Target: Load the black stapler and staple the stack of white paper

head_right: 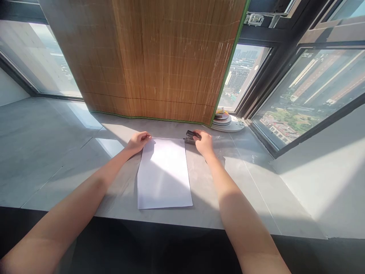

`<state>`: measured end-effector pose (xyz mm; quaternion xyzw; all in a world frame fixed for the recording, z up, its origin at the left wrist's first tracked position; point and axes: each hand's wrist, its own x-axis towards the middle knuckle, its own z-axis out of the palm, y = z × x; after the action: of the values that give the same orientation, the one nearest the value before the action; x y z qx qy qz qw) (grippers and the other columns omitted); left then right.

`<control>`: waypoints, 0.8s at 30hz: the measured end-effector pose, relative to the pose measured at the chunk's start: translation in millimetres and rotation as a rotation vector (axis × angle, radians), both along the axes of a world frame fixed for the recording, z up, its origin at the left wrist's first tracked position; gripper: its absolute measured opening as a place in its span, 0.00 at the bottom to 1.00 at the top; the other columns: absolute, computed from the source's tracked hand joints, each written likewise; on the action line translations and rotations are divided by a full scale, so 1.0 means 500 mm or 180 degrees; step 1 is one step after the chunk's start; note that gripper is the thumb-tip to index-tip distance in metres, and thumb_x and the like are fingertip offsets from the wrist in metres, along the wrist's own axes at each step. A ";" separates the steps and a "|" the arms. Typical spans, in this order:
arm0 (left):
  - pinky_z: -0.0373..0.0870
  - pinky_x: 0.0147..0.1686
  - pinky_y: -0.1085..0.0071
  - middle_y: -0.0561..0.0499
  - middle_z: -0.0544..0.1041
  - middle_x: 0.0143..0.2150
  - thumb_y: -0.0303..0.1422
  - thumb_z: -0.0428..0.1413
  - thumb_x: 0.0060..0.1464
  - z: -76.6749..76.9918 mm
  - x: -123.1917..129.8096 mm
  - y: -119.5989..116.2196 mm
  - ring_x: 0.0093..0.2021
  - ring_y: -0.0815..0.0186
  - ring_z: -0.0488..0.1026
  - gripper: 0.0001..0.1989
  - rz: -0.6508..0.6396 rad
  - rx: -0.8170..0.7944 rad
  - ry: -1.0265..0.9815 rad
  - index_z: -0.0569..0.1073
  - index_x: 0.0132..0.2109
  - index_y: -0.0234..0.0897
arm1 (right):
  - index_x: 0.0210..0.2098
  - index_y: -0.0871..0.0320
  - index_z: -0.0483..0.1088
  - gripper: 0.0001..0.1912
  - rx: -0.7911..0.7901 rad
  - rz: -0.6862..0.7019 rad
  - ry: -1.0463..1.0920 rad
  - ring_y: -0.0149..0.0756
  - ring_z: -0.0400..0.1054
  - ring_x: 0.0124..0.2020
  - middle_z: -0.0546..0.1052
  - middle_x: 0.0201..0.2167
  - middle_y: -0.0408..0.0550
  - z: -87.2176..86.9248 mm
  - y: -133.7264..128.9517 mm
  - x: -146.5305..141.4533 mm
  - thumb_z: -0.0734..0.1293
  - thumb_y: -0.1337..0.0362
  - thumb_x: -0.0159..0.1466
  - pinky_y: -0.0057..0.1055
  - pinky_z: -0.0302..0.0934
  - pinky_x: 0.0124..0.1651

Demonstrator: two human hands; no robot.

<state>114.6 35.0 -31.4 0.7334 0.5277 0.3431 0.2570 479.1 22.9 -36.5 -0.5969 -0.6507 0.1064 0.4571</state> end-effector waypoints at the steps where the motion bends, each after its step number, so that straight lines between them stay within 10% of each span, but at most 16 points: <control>1: 0.67 0.35 0.64 0.51 0.79 0.33 0.44 0.57 0.64 0.001 0.000 0.000 0.34 0.60 0.73 0.12 0.0009 0.0010 0.0031 0.78 0.38 0.43 | 0.48 0.56 0.82 0.17 -0.0015 0.0068 -0.0029 0.50 0.78 0.51 0.85 0.49 0.54 0.002 -0.002 -0.003 0.67 0.66 0.61 0.51 0.70 0.62; 24: 0.67 0.32 0.67 0.48 0.84 0.33 0.40 0.56 0.56 0.034 -0.025 -0.010 0.34 0.59 0.76 0.13 0.0132 0.0026 0.0451 0.83 0.33 0.40 | 0.54 0.54 0.81 0.17 0.0113 0.0807 -0.0643 0.50 0.75 0.56 0.84 0.53 0.53 0.016 -0.028 -0.051 0.63 0.61 0.73 0.44 0.66 0.63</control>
<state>101.9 29.9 -14.5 0.7458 0.5582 0.2978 0.2088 453.6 8.8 -28.6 -0.5095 -0.7653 0.0911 0.3827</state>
